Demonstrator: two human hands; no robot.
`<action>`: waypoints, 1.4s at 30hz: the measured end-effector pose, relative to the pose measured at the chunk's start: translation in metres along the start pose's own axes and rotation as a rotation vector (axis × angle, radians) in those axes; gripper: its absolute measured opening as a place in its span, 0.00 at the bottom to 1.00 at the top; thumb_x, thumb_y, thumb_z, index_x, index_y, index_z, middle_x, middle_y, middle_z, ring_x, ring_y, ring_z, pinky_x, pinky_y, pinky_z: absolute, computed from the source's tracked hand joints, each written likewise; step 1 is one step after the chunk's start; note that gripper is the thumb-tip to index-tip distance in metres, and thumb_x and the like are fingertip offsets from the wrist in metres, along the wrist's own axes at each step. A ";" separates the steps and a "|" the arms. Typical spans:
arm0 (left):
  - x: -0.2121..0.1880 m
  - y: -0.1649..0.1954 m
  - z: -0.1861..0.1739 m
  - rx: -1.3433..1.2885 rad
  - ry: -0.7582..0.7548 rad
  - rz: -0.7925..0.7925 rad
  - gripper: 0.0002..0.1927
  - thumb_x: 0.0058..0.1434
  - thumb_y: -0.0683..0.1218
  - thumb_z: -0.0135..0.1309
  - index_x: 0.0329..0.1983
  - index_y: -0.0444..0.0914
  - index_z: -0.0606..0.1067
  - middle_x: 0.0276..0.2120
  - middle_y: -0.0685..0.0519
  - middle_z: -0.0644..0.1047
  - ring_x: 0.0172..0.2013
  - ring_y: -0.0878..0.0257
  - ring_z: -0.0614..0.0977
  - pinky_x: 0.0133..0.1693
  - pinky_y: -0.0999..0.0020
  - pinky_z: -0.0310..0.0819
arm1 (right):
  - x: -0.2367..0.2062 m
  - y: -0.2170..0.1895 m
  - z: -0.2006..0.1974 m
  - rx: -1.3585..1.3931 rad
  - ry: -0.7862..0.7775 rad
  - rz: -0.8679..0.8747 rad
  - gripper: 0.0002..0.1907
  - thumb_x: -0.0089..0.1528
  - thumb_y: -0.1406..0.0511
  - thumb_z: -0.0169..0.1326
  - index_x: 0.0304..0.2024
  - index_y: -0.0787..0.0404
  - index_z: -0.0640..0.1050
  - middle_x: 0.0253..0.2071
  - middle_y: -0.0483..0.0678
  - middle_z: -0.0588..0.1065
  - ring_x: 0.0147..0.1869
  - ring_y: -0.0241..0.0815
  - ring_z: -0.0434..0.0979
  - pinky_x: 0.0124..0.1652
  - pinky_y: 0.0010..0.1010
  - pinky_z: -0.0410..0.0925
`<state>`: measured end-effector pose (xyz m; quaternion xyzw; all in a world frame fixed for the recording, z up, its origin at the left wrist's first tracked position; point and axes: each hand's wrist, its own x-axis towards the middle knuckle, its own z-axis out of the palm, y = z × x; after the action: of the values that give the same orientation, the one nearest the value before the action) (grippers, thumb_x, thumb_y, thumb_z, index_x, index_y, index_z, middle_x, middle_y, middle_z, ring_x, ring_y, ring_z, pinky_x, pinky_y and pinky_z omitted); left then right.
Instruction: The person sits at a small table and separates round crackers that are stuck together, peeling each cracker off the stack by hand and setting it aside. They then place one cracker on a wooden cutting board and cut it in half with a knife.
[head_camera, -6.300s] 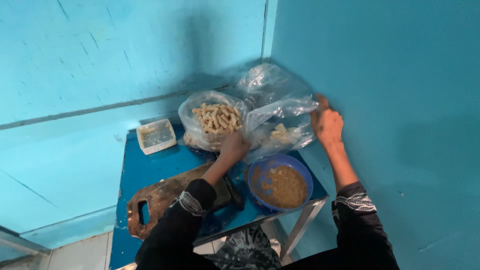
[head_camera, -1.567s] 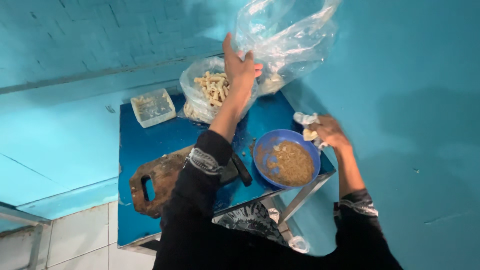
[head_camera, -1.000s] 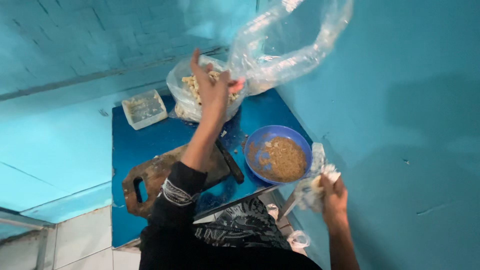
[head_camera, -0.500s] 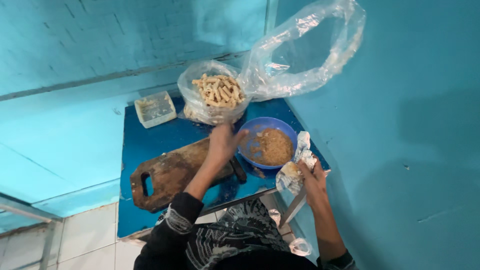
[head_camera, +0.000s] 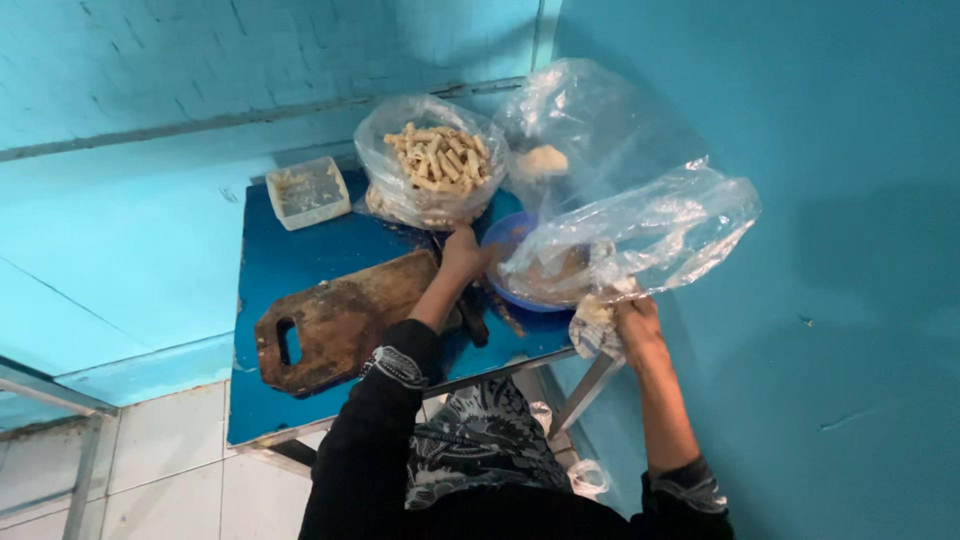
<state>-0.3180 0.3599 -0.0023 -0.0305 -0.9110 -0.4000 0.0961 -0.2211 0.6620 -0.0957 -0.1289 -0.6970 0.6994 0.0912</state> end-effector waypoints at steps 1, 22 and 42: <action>-0.003 0.000 0.000 -0.042 -0.026 -0.021 0.26 0.50 0.57 0.69 0.34 0.28 0.78 0.31 0.35 0.81 0.35 0.46 0.85 0.38 0.54 0.79 | 0.003 -0.001 -0.004 -0.072 0.017 -0.022 0.16 0.65 0.61 0.57 0.50 0.63 0.80 0.37 0.45 0.78 0.37 0.36 0.73 0.34 0.28 0.69; -0.005 -0.012 -0.041 -0.768 -0.160 -0.153 0.06 0.58 0.37 0.55 0.28 0.28 0.78 0.17 0.51 0.76 0.15 0.66 0.75 0.16 0.73 0.68 | 0.026 -0.076 0.083 -0.991 0.143 -0.529 0.21 0.64 0.58 0.51 0.58 0.55 0.77 0.61 0.55 0.71 0.64 0.55 0.68 0.58 0.44 0.66; -0.003 0.011 -0.076 -0.774 -0.127 -0.060 0.07 0.58 0.39 0.54 0.27 0.29 0.78 0.17 0.52 0.75 0.16 0.67 0.73 0.19 0.71 0.64 | 0.020 -0.073 0.185 -0.790 -0.292 -0.648 0.25 0.62 0.58 0.54 0.62 0.55 0.76 0.64 0.56 0.73 0.70 0.57 0.69 0.67 0.48 0.61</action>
<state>-0.3021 0.3118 0.0549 -0.0626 -0.6976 -0.7137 0.0090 -0.3005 0.4933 -0.0246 0.1674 -0.9169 0.3302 0.1491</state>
